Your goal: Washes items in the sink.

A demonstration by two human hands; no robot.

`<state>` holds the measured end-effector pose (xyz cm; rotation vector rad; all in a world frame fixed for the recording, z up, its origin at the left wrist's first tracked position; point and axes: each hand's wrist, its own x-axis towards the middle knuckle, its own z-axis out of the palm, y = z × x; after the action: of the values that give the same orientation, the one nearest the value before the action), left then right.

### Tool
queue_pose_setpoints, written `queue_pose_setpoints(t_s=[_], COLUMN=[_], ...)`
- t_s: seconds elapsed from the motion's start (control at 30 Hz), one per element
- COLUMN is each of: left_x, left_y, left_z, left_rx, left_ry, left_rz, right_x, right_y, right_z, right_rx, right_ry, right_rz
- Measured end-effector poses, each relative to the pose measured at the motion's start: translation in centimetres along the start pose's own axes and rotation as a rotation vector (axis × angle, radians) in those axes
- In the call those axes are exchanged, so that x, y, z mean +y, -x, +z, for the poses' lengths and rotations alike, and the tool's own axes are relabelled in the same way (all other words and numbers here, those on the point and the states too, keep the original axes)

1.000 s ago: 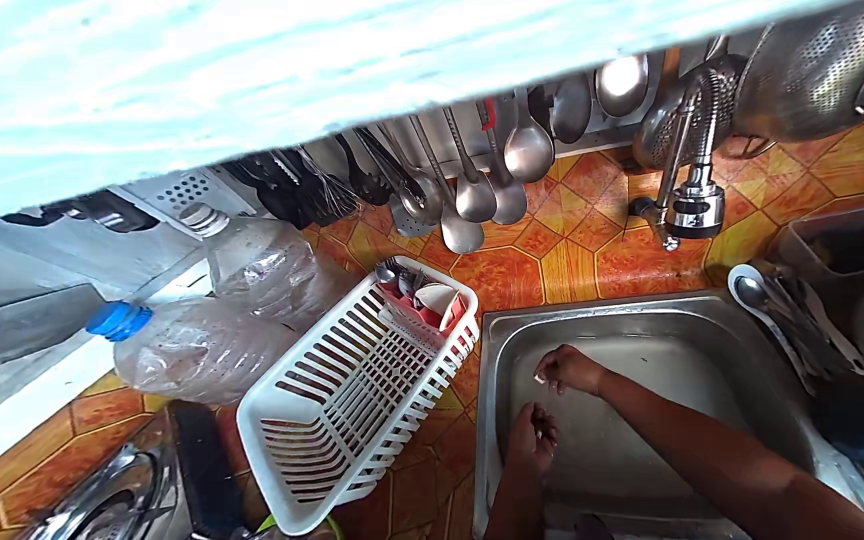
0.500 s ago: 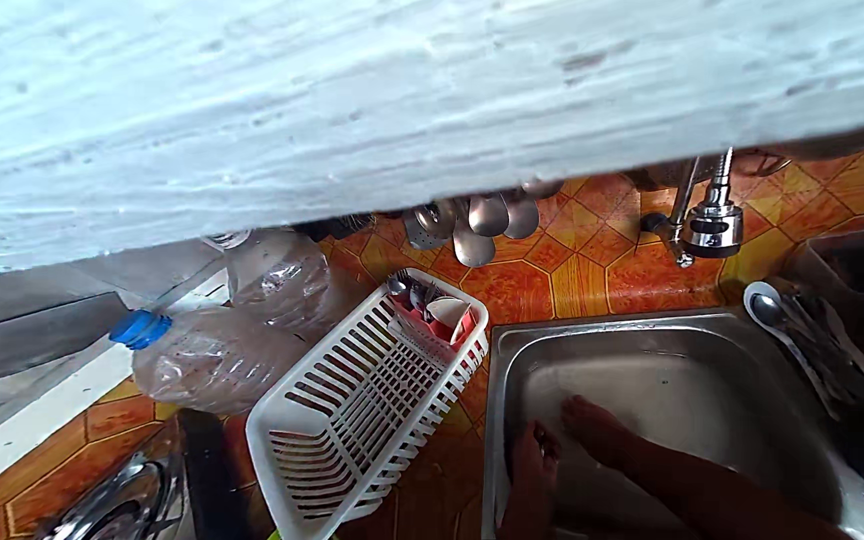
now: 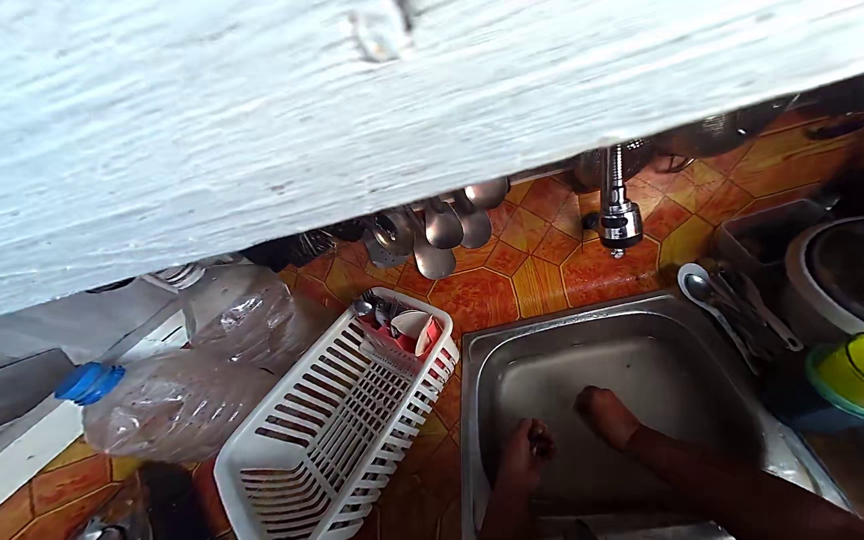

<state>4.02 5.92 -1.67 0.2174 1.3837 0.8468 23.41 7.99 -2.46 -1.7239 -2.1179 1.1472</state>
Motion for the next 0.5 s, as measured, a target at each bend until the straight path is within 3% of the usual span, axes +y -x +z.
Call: queue_pose_setpoints(t_s=[0.1,0.2,0.27,0.33,0.5], left_x=[-0.3,-0.8,-1.1,-1.4,-2.0], left_y=[0.9,1.6,1.7,1.5,0.6], left_z=[0.9,1.5,1.8,1.7,0.9], left_rx=[-0.082,-0.162,-0.143,-0.136,-0.182], left_ry=[0.007,0.121,0.211,0.280,0.228], left_rz=[-0.034,-0.061,-0.091,-0.101,-0.098], right_x=[-3.9,-5.0,-5.5,-5.6,-5.3], right_y=[1.8,2.6,2.8,2.8,3.4], right_z=[0.2,2.4,2.4,2.0,0.6], right_rx=[0.166,0.245,0.050,-0.019,0.181], right_ry=[-0.143,0.070,0.258,0.228,0.020], right_rz=[-0.200,-0.494,-0.447,-0.411,-0.399])
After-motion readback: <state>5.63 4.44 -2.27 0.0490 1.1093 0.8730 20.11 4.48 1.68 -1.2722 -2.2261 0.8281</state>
